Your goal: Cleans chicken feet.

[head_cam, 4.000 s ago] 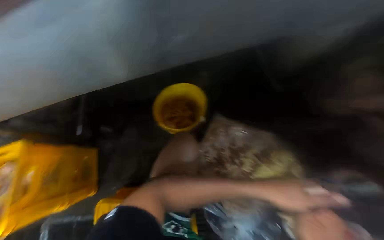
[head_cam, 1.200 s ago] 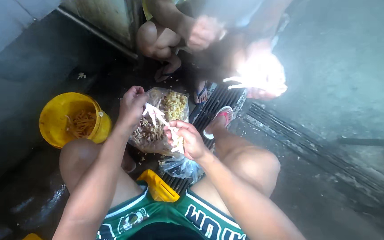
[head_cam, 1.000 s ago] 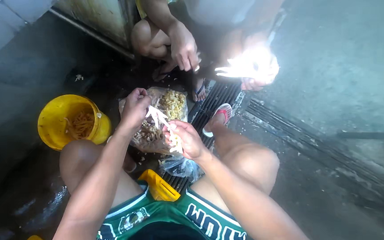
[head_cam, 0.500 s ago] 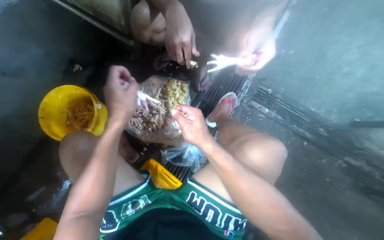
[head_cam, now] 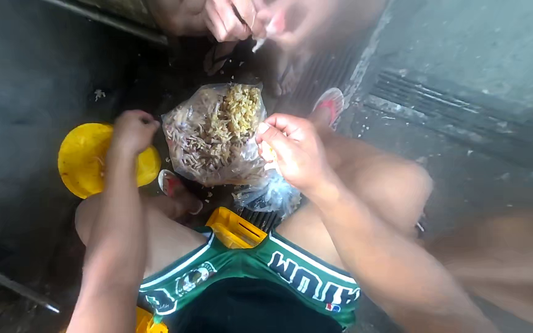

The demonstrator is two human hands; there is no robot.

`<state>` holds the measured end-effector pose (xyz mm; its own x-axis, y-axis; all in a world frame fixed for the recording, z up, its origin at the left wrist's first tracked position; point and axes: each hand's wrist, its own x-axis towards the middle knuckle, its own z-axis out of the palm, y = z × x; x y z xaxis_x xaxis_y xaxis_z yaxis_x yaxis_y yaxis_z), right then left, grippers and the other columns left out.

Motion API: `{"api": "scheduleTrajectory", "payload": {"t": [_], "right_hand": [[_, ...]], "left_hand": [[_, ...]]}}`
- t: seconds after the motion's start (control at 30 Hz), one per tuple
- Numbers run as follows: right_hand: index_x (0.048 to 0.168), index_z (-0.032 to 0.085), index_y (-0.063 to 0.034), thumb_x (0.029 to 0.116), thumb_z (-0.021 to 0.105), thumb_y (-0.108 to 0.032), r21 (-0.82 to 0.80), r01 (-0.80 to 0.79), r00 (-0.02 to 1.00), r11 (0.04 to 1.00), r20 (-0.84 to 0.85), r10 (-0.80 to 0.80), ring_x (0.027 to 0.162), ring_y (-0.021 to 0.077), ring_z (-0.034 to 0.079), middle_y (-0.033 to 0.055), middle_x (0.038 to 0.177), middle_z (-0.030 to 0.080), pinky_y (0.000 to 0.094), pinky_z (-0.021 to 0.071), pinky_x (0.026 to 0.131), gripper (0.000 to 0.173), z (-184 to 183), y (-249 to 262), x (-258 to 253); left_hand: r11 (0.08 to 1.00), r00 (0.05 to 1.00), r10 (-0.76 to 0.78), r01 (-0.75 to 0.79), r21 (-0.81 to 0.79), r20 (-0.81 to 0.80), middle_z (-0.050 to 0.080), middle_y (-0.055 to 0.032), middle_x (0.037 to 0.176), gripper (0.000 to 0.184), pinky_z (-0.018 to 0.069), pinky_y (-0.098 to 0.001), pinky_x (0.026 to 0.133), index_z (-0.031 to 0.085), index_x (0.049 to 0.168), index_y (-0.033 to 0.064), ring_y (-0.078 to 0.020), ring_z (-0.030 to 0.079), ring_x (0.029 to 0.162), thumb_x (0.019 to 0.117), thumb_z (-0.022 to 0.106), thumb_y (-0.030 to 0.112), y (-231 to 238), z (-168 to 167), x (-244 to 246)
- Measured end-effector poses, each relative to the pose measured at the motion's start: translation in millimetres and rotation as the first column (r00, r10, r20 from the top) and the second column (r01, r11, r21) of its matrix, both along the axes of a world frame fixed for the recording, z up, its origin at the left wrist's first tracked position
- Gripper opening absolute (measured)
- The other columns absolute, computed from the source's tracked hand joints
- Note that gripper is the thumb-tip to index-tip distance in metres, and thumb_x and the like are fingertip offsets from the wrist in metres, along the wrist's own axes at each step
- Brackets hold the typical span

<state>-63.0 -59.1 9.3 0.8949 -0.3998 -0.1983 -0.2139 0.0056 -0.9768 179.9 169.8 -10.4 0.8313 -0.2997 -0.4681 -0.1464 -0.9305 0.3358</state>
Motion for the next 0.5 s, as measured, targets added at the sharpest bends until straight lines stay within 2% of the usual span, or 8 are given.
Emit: {"api": "scheduleTrajectory", "payload": {"t": [0.07, 0.13, 0.2, 0.27, 0.33, 0.37, 0.43, 0.5], "right_hand": [[0.096, 0.067, -0.0092, 0.1078, 0.047, -0.028, -0.039, -0.022, 1.0, 0.999, -0.01, 0.022, 0.044, 0.0152, 0.049, 0.0057, 0.065, 0.057, 0.0284, 0.0414, 0.037, 0.03, 2, -1, -1], [0.094, 0.067, -0.0092, 0.1074, 0.047, -0.027, -0.066, -0.02, 1.0, 0.998, 0.002, 0.02, 0.045, 0.0144, 0.05, 0.0045, 0.065, 0.058, 0.0277, 0.0414, 0.038, 0.03, 1, -4, 0], [0.092, 0.067, -0.009, 0.1069, 0.048, -0.025, -0.071, -0.01, 1.0, 0.997, 0.01, 0.01, 0.046, 0.0135, 0.05, 0.0035, 0.065, 0.057, 0.0272, 0.0414, 0.039, 0.029, -2, -8, 1], [0.091, 0.067, -0.0088, 0.1065, 0.048, -0.024, -0.083, 0.006, 1.0, 0.997, 0.014, -0.005, 0.045, 0.0123, 0.05, 0.0024, 0.063, 0.056, 0.0262, 0.0414, 0.038, 0.028, -4, -13, 2], [0.091, 0.068, -0.0085, 0.1061, 0.049, -0.022, -0.095, 0.008, 1.0, 0.995, 0.025, -0.006, 0.046, 0.0105, 0.051, 0.0008, 0.064, 0.057, 0.0251, 0.0431, 0.039, 0.028, -6, -17, 5], [0.091, 0.068, -0.0086, 0.1059, 0.049, -0.021, -0.095, 0.005, 1.0, 0.995, 0.026, -0.003, 0.047, 0.0098, 0.051, 0.0002, 0.064, 0.057, 0.0246, 0.0438, 0.04, 0.027, -7, -18, 6], [0.091, 0.068, -0.0099, 0.1053, 0.05, -0.021, -0.089, -0.005, 1.0, 0.996, 0.017, 0.007, 0.048, 0.0087, 0.051, -0.0014, 0.065, 0.057, 0.0234, 0.044, 0.041, 0.026, -8, -19, 10], [0.09, 0.069, -0.0112, 0.1045, 0.052, -0.02, -0.086, -0.013, 1.0, 0.996, 0.01, 0.014, 0.049, 0.0081, 0.051, -0.0027, 0.063, 0.056, 0.0227, 0.0437, 0.042, 0.024, -8, -20, 15]], "left_hand": [[0.997, 0.979, -0.081, 0.081, -0.01, -0.186, 0.069, -0.0251, 0.115, 0.035, 0.0526, -0.0646, 0.093, 0.067, 0.126, 0.0021, -0.0406, 0.068, 0.103, 0.1041, 0.058, 0.028, -26, -58, -5], [0.998, 0.939, -0.056, 0.061, 0.003, -0.34, 0.068, -0.0252, 0.118, 0.043, 0.0552, -0.0596, 0.087, 0.059, 0.136, 0.0019, -0.0383, 0.069, 0.098, 0.1036, 0.057, 0.029, -37, -123, -19], [0.996, 0.966, -0.014, 0.036, 0.08, -0.257, 0.066, -0.0274, 0.122, 0.049, 0.0549, -0.0651, 0.088, 0.058, 0.14, 0.0032, -0.0438, 0.068, 0.104, 0.0968, 0.065, 0.026, -39, -181, -38], [0.975, 0.993, -0.089, 0.102, 0.195, -0.074, 0.059, -0.0269, 0.134, 0.051, 0.0551, -0.0657, 0.089, 0.057, 0.14, 0.0055, -0.0465, 0.065, 0.111, 0.0928, 0.068, 0.02, -38, -223, -57], [0.937, 0.97, -0.244, 0.234, 0.261, 0.008, 0.049, -0.0269, 0.147, 0.05, 0.0547, -0.0656, 0.09, 0.059, 0.139, 0.0061, -0.0491, 0.06, 0.118, 0.0922, 0.071, 0.019, -32, -243, -68], [0.919, 0.951, -0.308, 0.296, 0.259, 0.008, 0.047, -0.0272, 0.15, 0.048, 0.0515, -0.0669, 0.095, 0.061, 0.138, 0.0058, -0.0507, 0.057, 0.123, 0.094, 0.072, 0.02, -29, -246, -71], [0.888, 0.918, -0.397, 0.375, 0.267, 0.029, 0.048, -0.0204, 0.152, 0.039, 0.0476, -0.0663, 0.102, 0.068, 0.131, 0.0111, -0.0487, 0.054, 0.127, 0.0932, 0.073, 0.019, -19, -256, -75], [0.858, 0.898, -0.439, 0.406, 0.313, 0.04, 0.049, -0.0187, 0.151, 0.035, 0.0464, -0.0633, 0.106, 0.069, 0.126, 0.0103, -0.0465, 0.054, 0.128, 0.091, 0.074, 0.013, -15, -267, -75]]}}
